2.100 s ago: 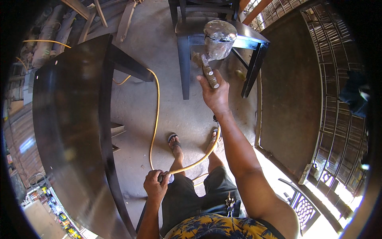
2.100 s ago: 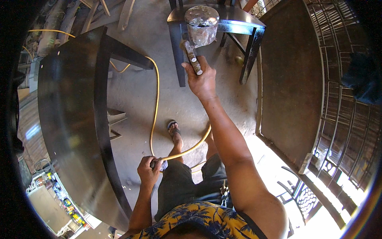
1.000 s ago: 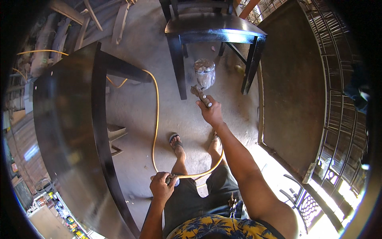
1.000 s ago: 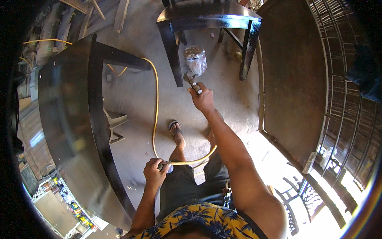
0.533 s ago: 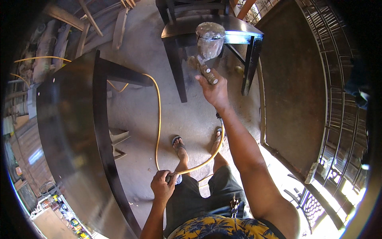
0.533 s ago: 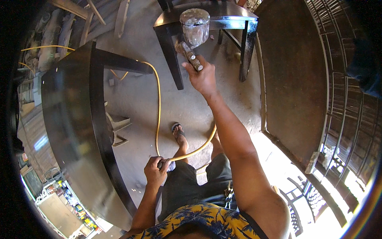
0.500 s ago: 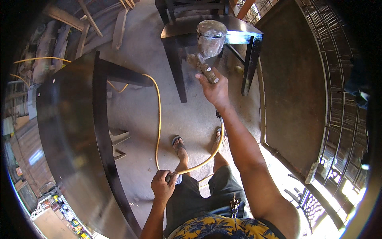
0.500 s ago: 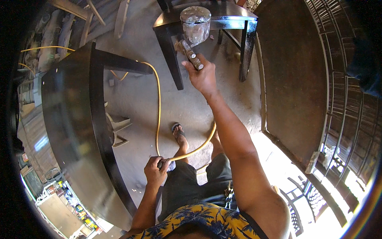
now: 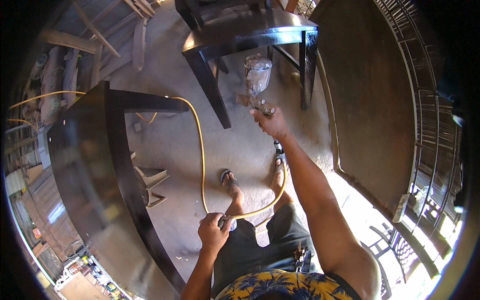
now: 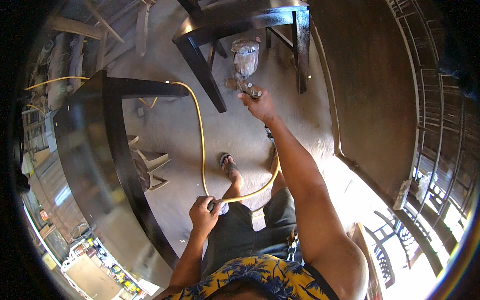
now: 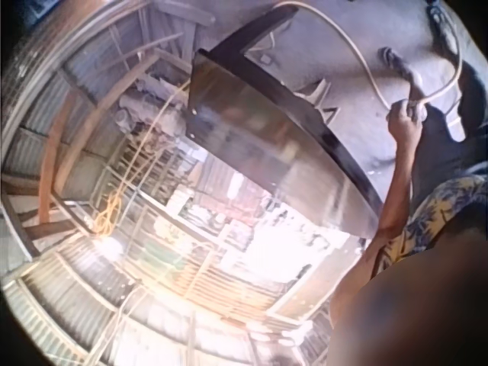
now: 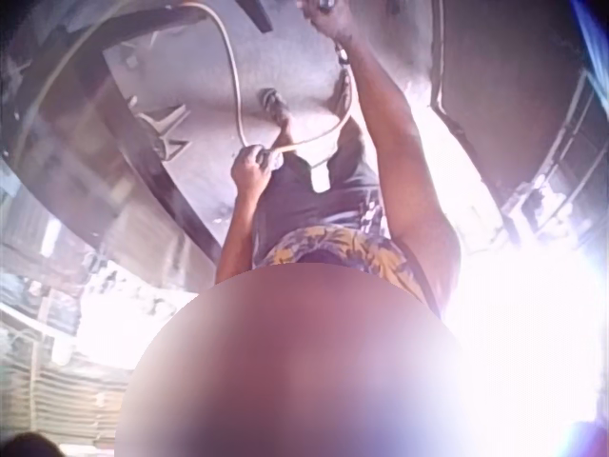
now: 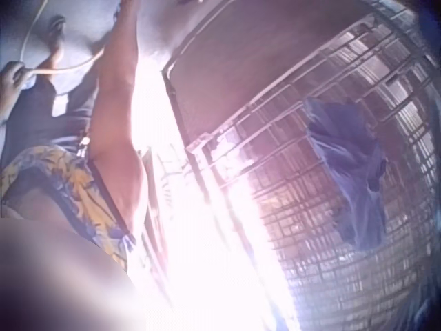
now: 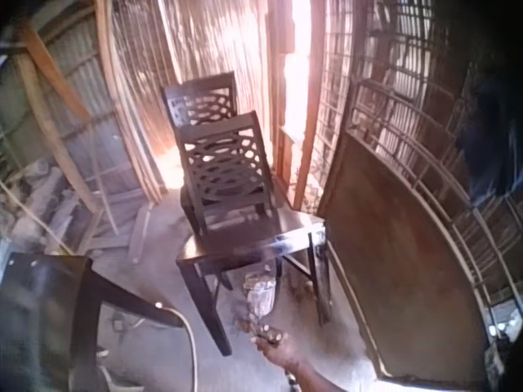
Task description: The person uses a spray gun to apply black paint to a large flat panel and then to a wooden chair. They move around the chair to cover the seat, legs, and backrest, repositioning the chair to reach different sides.
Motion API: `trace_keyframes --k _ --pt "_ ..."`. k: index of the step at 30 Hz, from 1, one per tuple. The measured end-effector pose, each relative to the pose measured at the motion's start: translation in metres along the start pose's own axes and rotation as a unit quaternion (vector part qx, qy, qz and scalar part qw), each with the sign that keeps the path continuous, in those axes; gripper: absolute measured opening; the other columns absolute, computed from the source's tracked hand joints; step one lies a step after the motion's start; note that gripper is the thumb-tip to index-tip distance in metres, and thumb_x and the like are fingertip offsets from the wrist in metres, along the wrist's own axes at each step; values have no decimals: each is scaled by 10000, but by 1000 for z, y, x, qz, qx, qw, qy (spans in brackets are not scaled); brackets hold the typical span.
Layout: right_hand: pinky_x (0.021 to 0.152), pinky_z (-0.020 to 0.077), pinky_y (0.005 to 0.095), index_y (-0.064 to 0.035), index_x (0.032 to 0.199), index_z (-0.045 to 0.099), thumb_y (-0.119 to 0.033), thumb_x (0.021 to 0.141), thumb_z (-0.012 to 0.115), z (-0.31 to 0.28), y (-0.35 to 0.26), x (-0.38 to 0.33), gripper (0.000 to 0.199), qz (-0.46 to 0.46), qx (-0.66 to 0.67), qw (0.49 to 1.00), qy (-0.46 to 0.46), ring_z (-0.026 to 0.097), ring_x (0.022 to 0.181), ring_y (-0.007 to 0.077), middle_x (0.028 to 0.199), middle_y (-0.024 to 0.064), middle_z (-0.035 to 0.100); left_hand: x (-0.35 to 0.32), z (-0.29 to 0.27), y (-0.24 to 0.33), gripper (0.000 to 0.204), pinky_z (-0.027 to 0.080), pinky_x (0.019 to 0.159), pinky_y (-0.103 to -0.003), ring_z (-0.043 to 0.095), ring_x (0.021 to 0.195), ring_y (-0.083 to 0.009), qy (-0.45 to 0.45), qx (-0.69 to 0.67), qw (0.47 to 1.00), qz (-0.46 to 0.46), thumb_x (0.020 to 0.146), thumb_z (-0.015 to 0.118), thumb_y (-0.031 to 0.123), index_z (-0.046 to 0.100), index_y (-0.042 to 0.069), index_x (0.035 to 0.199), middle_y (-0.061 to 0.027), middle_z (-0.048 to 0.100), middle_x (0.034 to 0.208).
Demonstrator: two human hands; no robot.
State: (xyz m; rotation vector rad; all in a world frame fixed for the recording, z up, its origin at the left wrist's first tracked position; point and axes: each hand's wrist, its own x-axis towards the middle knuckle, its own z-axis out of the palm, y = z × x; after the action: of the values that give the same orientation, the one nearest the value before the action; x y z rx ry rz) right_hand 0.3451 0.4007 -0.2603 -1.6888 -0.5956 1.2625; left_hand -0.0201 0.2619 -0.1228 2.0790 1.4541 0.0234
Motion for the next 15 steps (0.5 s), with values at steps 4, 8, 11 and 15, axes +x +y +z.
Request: trace_keyframes --k 4,8,11,15 --pt "652 512 317 -27 1030 734 -272 959 811 -8 40 -9 266 36 -20 999 -20 592 691 115 762 16 671 7 12 9 262 566 756 -415 739 833 -292 -34 14 999 29 814 889 285 754 87 921 -83 759 916" --pt "672 522 328 -22 1056 730 -298 948 824 -15 81 -14 312 27 -32 998 -39 602 709 121 780 24 685 14 27 20 274 568 732 -421 735 830 -301 -75 29 995 56 833 874 309 760 93 956 -93 751 913" --pt "710 540 334 -23 1067 733 -325 966 803 -18 104 -7 326 53 -89 993 -57 640 730 139 791 35 702 19 37 27 296 559 723 -432 726 823 -310 -107 48 991 70 856 850 353 759 96 973 -99 740 899" --pt "708 534 327 -26 1097 738 -318 964 811 -18 114 2 329 34 -61 996 -50 617 730 117 792 24 691 24 43 27 295 552 738 -432 728 840 -313 -114 67 988 78 858 847 351 760 99 985 -101 744 908"
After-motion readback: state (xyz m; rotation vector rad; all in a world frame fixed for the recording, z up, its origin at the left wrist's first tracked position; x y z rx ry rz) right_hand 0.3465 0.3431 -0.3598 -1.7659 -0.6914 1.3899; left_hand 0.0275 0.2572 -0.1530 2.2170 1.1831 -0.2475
